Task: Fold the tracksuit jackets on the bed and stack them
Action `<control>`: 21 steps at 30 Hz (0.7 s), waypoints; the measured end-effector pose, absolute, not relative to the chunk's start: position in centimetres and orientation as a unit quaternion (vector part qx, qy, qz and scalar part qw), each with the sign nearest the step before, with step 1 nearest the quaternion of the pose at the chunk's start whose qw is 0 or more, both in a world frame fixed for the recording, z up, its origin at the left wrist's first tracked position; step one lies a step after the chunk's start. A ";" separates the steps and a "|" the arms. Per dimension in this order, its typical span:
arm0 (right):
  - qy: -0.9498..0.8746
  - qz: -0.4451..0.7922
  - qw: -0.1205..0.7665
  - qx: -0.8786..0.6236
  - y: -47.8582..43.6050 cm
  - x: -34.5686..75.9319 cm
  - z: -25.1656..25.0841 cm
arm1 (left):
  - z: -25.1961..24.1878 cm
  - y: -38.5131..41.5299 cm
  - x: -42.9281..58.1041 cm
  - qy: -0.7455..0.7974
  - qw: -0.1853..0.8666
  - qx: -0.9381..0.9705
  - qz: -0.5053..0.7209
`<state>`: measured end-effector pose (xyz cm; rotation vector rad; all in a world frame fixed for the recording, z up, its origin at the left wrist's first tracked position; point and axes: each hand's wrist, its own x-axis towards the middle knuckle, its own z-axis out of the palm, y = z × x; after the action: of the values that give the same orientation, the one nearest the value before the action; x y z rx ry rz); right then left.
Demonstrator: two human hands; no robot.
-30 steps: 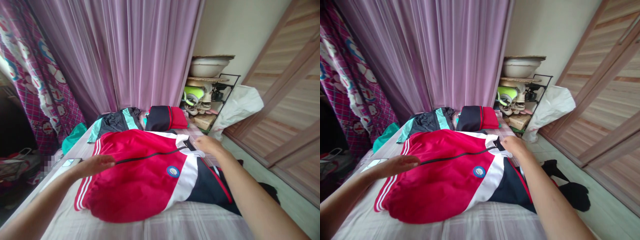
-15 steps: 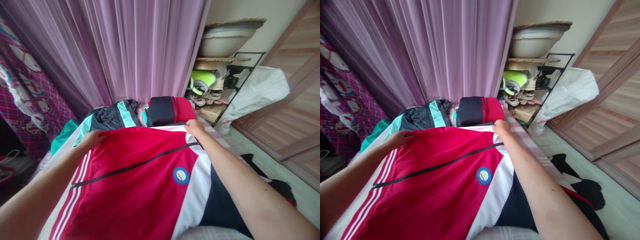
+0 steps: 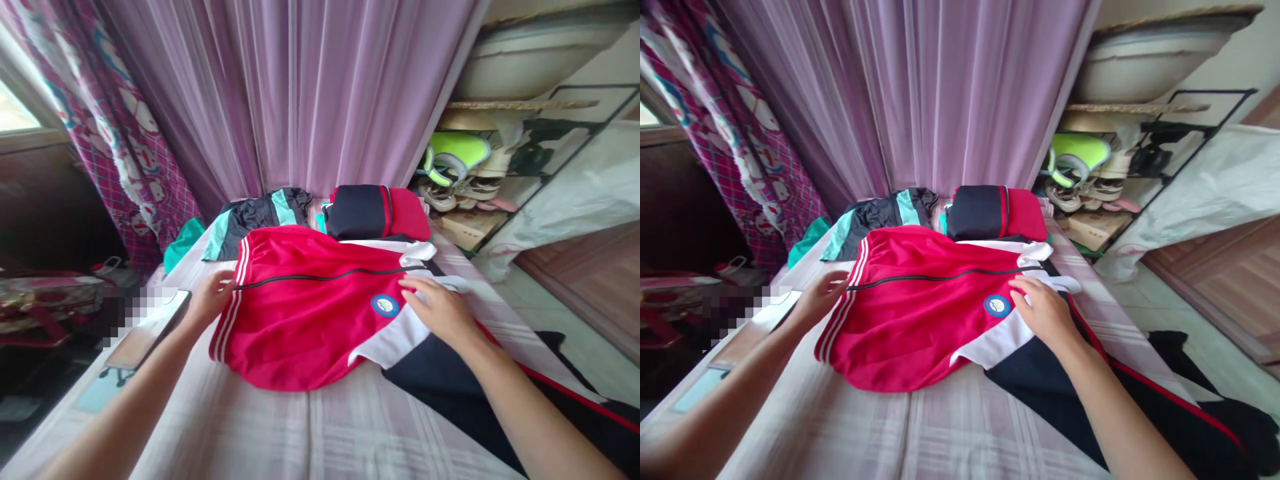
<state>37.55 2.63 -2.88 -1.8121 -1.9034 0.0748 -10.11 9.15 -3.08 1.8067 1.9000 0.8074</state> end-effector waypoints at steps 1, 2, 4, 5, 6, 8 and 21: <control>-0.709 0.032 0.263 -0.654 0.9 37.3 -3.0 | -3.3 7.0 -10.9 0.697 0.203 0.629 0.277; -0.712 0.029 0.274 -0.646 -0.8 37.0 -3.2 | -3.5 5.1 -11.5 0.710 0.215 0.616 0.264; -0.699 0.000 0.299 -0.650 -3.8 36.6 -3.7 | -3.5 1.9 -12.3 0.711 0.252 0.605 0.255; -0.689 -0.020 0.310 -0.654 -5.0 36.4 -4.0 | -3.3 0.6 -12.4 0.706 0.279 0.601 0.252; -0.682 -0.039 0.319 -0.657 -6.0 36.4 -4.3 | -3.0 -0.5 -12.4 0.698 0.310 0.595 0.248; -0.682 -0.068 0.329 -0.649 -7.5 36.5 -5.2 | -2.3 -2.2 -12.4 0.680 0.380 0.579 0.239; -0.741 -0.190 0.223 -0.604 -9.8 34.3 -8.0 | -2.1 -1.7 -9.6 0.609 0.157 0.689 0.361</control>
<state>34.28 -9.77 -8.05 -1.6681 -2.0471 -0.5241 -9.57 -1.71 -2.09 1.9713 1.7420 1.0318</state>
